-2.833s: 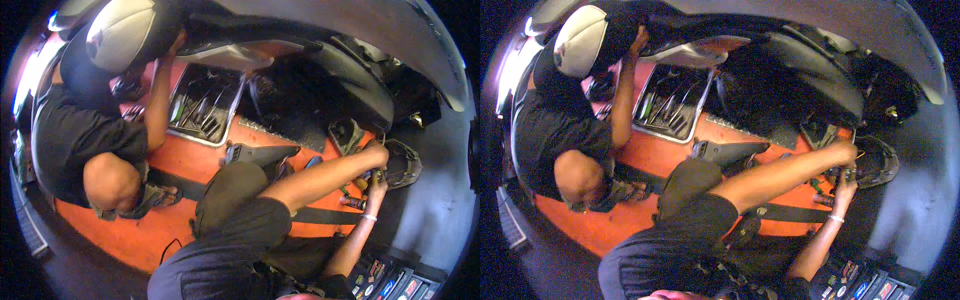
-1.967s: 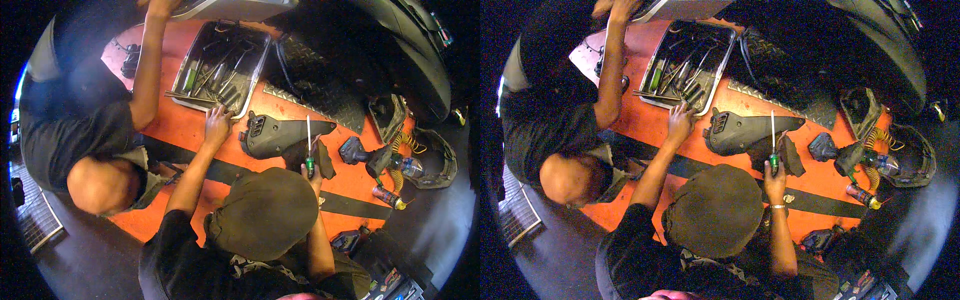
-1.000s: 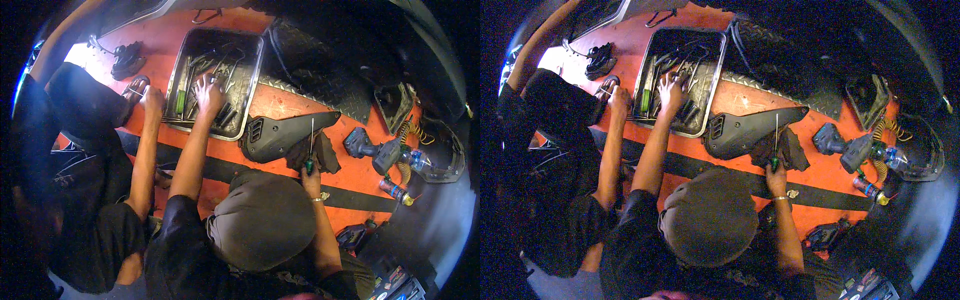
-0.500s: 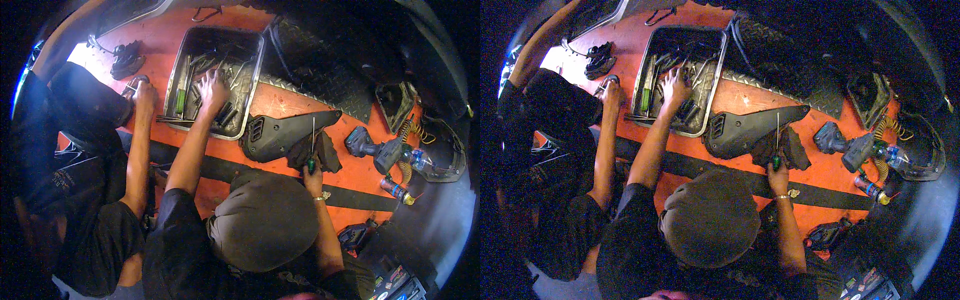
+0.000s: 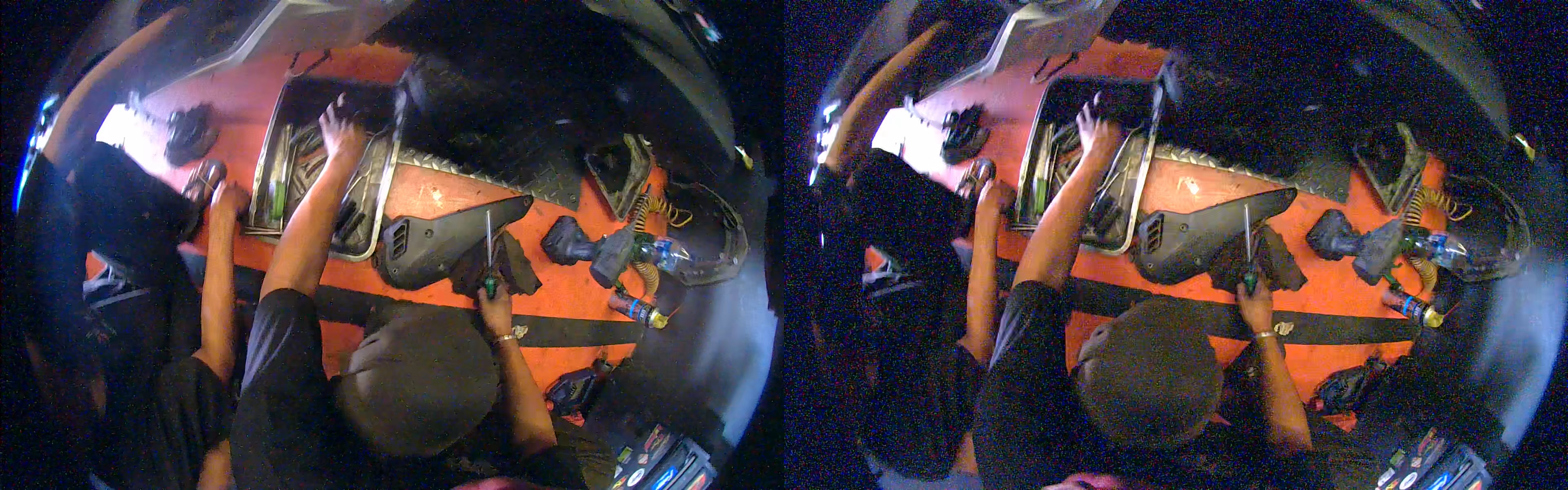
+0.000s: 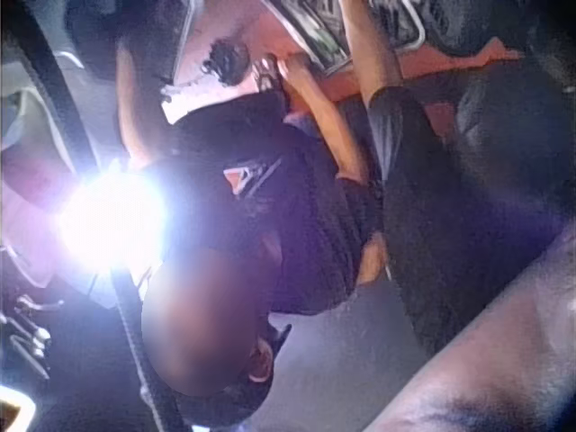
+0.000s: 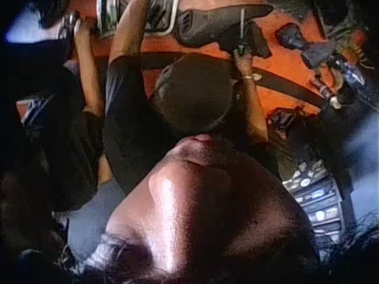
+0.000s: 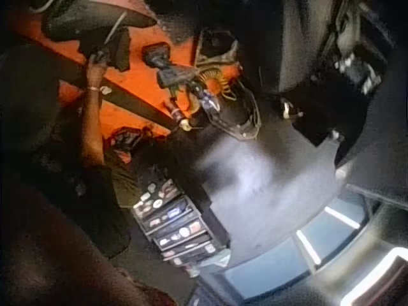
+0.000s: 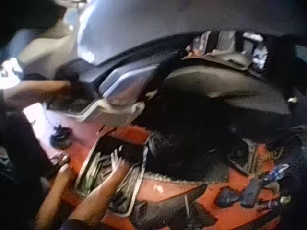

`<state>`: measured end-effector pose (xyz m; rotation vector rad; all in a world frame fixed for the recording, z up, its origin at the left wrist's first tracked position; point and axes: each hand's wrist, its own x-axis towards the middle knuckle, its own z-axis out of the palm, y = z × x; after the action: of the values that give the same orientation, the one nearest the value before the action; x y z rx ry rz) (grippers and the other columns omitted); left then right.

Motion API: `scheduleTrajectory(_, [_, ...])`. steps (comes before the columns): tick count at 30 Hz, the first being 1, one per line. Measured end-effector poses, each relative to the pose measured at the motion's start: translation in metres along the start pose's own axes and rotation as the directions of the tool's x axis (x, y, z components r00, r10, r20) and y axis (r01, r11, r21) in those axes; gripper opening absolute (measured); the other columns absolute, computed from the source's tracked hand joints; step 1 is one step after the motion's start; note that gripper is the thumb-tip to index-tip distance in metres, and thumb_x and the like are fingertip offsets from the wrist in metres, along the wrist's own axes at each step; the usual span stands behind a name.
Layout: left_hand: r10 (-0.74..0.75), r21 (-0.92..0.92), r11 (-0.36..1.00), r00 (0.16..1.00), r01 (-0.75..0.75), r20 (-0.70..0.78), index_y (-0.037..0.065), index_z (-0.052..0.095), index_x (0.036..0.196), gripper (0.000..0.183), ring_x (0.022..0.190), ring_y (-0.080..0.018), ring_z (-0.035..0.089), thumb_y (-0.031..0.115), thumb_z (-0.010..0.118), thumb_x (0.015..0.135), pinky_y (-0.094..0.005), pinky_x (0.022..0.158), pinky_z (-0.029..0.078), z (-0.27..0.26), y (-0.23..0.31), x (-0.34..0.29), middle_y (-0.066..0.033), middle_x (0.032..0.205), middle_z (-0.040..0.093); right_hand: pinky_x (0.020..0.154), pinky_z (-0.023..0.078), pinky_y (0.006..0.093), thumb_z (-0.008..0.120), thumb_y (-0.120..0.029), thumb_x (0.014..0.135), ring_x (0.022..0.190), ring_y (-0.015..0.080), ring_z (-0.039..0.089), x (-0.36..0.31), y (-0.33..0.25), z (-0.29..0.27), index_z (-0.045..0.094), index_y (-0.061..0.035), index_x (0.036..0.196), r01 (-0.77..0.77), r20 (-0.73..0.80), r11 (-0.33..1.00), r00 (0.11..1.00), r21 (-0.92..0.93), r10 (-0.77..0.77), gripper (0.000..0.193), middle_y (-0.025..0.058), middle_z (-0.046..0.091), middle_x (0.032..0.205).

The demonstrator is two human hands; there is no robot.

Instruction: The person uses a screwdriver to unscrew components from a motorcycle body and then removes a large black plastic panel. They pick up individual screws and place them into a metal tray on the floor before continuing to use the screwdriver on a different part of the motorcycle.

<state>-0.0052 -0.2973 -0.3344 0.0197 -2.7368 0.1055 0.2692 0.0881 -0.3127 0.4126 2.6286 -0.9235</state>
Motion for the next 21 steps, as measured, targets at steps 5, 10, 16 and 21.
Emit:
scheduleTrajectory(5, [-0.078,-0.03,0.996,0.963,0.088,0.259,0.02,0.059,0.121,0.039,0.128,-0.0335,0.03,0.024,0.049,0.084,-0.0521,0.101,0.024,0.016,0.001,0.019,-0.0091,0.147,0.03,0.078,0.048,0.0471,0.062,-0.032,0.081,0.089,0.0426,0.06,0.001,0.001,-0.004,0.055,0.001,0.111,-0.051,-0.034,0.998,0.998,-0.036,0.05,0.045,0.0271,0.062,0.094])
scheduleTrajectory(10, [-0.002,-0.181,0.983,0.996,0.017,0.084,0.011,0.067,0.109,0.036,0.131,-0.0339,0.028,0.033,0.055,0.083,-0.0526,0.103,0.023,0.01,-0.01,0.021,-0.0109,0.143,0.038,0.073,0.05,0.0496,0.064,-0.039,0.081,0.081,0.0437,0.061,-0.007,-0.019,-0.002,0.052,-0.0004,0.118,-0.057,-0.124,0.998,0.991,0.017,0.059,0.055,0.0273,0.063,0.088])
scheduleTrajectory(16, [0.028,-0.748,0.027,0.747,0.663,0.664,0.003,0.053,0.116,0.033,0.095,-0.0186,0.058,0.025,0.058,0.092,-0.0337,0.082,0.047,-0.13,0.1,-0.005,-0.0116,0.102,0.059,0.078,0.051,0.0408,0.064,-0.021,0.086,0.09,0.0378,0.064,-0.034,-0.09,-0.03,0.054,-0.0042,0.121,0.104,-0.17,0.918,0.985,0.384,-0.04,0.04,0.022,0.065,0.099])
scheduleTrajectory(21, [0.16,-0.395,-0.733,0.704,0.554,0.692,0.005,0.054,0.109,0.019,0.086,-0.0184,0.061,0.014,0.056,0.093,-0.0313,0.079,0.052,-0.154,0.126,-0.034,-0.0054,0.09,0.059,0.089,0.048,0.0368,0.062,-0.014,0.087,0.105,0.0336,0.06,-0.035,-0.152,-0.042,0.054,-0.0026,0.123,0.313,-0.144,0.848,0.95,0.428,-0.277,0.039,0.0213,0.06,0.116])
